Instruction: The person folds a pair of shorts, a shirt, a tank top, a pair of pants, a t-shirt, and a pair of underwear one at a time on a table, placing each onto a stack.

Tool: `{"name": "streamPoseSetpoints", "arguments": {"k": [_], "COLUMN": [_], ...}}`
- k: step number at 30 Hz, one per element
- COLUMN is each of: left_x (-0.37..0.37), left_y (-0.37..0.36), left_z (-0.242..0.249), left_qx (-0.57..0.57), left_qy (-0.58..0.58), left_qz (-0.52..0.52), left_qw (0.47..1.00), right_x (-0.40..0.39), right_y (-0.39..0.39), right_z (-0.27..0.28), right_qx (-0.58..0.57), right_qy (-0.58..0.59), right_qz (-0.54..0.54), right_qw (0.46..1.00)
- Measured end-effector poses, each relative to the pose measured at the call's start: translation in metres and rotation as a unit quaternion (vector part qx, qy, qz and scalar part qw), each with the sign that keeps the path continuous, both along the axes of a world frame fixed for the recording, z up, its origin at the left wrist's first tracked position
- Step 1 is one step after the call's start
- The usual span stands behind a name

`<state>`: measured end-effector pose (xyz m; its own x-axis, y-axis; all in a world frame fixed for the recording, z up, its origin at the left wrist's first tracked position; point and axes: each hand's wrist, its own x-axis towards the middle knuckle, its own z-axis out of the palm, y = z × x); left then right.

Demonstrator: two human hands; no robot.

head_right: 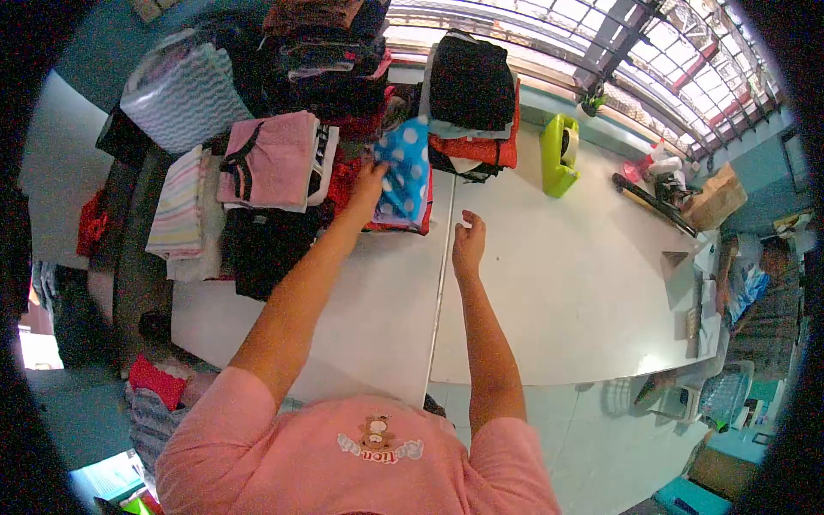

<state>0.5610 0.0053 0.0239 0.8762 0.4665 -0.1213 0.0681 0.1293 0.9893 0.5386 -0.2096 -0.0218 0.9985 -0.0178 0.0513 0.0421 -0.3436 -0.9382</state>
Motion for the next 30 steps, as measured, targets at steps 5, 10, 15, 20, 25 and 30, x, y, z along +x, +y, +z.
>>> {"name": "streamPoseSetpoints", "arguments": {"k": [5, 10, 15, 20, 25, 30], "left_x": [-0.012, -0.015, -0.020, -0.026, -0.046, -0.124], "left_y": [-0.010, -0.010, -0.004, -0.005, 0.000, -0.021], "left_z": [-0.004, 0.000, 0.003, 0.005, 0.001, 0.002], "left_qx": [0.217, 0.256, 0.311, 0.201, 0.207, 0.330], "left_qy": [0.090, 0.106, 0.053, 0.046, 0.102, 0.006], "left_qz": [0.039, 0.049, 0.060, 0.035, 0.019, -0.035], "left_qw": [0.971, 0.960, 0.947, 0.978, 0.973, 0.943], "right_x": [-0.007, -0.004, 0.020, 0.044, 0.041, 0.041], "right_y": [-0.002, 0.020, 0.060, 0.119, 0.145, 0.147], "right_z": [-0.003, 0.026, 0.061, 0.067, 0.011, 0.014], "right_qx": [0.010, -0.019, -0.102, -0.181, -0.320, -0.352], "right_qy": [0.032, -0.048, -0.248, -0.282, -0.220, -0.177], "right_qz": [-0.001, 0.028, 0.050, 0.121, 0.167, 0.185], "right_qw": [0.999, 0.998, 0.962, 0.934, 0.906, 0.900]}}
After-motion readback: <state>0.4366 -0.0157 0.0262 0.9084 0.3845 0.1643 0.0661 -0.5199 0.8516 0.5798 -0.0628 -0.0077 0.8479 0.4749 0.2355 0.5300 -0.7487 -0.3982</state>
